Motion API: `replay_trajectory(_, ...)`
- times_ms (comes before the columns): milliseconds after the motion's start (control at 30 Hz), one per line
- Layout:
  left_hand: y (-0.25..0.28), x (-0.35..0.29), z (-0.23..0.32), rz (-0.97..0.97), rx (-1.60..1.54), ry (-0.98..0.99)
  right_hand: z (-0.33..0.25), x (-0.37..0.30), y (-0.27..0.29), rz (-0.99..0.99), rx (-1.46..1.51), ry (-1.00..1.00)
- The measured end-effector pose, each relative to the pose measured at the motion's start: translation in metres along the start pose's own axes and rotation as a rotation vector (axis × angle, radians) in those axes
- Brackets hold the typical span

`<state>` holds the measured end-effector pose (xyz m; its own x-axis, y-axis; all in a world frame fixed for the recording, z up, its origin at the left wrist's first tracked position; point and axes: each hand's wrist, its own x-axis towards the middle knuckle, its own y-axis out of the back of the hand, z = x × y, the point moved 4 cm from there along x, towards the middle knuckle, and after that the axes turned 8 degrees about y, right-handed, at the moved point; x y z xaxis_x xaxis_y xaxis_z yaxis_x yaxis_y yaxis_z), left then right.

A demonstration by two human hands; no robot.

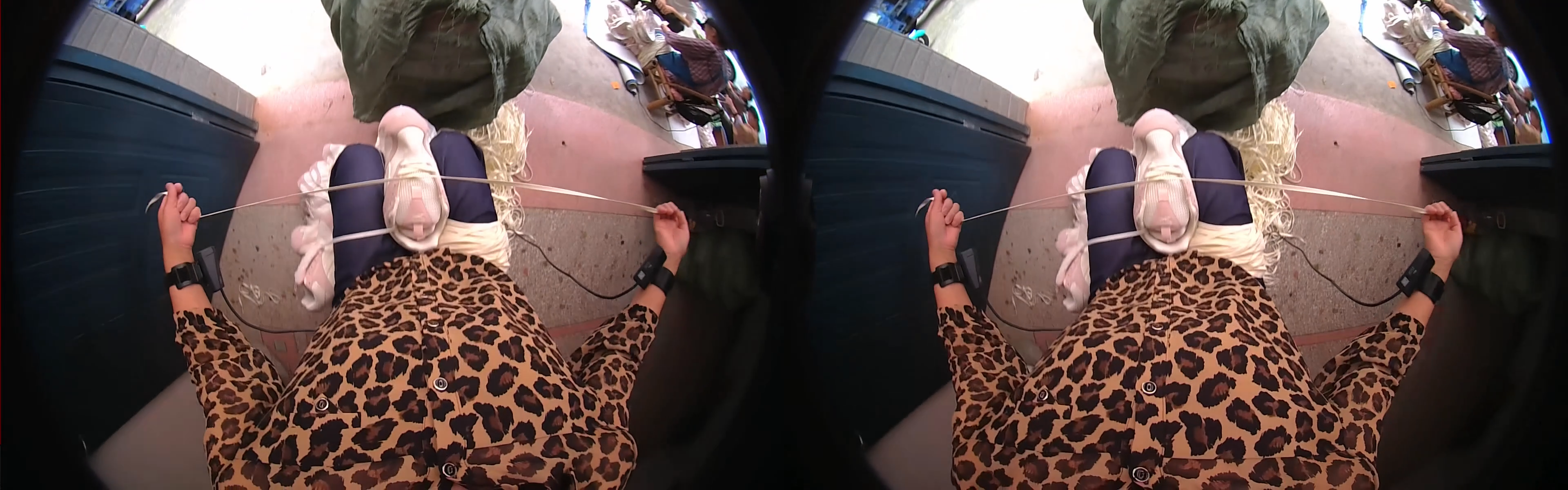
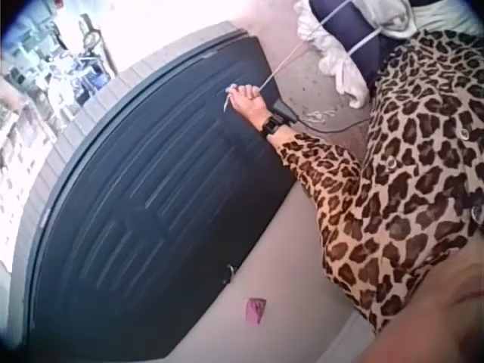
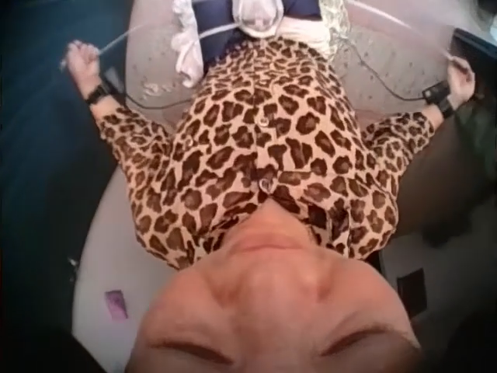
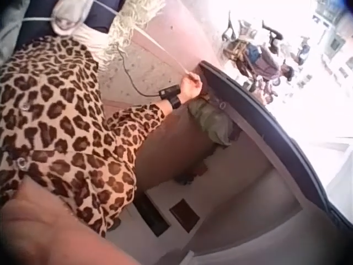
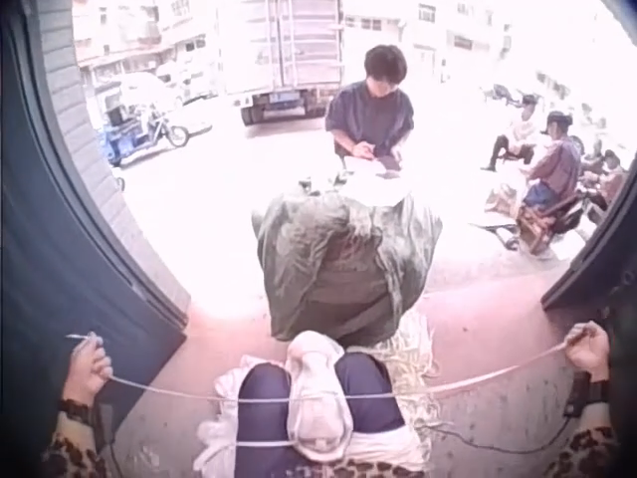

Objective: The recorder is threading long white laces through the eyelets of a white sneaker.

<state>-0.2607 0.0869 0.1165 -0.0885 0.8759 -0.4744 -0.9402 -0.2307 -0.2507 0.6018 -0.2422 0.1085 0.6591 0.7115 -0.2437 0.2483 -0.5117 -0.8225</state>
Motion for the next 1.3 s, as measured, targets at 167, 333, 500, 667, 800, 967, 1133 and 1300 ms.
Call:
replay_trajectory(167, -0.017, 0.004, -0.007, 0.176, 0.462, -0.144, 0.024, 0.011, 0.007, 0.008, -0.506, 0.301)
replay_trajectory(333, -0.116, -0.004, -0.05, -0.157, 0.615, -0.007, 0.138, -0.006, -0.106, -0.382, -1.508, 0.588)
replay_trajectory(500, -0.203, -0.047, -0.167, -0.606, 0.644, 0.388, 0.316, -0.086, -0.123, -0.865, -1.5, -0.084)
replay_trajectory(667, -0.235, -0.061, -0.188, -0.55, 0.975, -0.271, 0.379, -0.1, -0.116, -1.052, -1.524, 0.15)
replay_trajectory(800, -0.235, -0.06, -0.189, -0.464, 1.007, -0.062, 0.387, -0.085, -0.116, -0.988, -1.62, 0.401)
replay_trajectory(967, -0.233, -0.067, -0.193, -0.413, 0.865, 0.041, 0.398, -0.083, -0.121, -0.985, -1.771, 0.408)
replay_trajectory(1133, -0.22, -0.066, -0.191, -0.411, 0.918, -0.023, 0.405, -0.085, -0.126, -1.032, -2.051, 0.288)
replay_trajectory(1300, -0.214, -0.059, -0.195, -0.283, 1.089, -0.186, 0.408, -0.088, -0.132, -1.203, -2.029, 0.339)
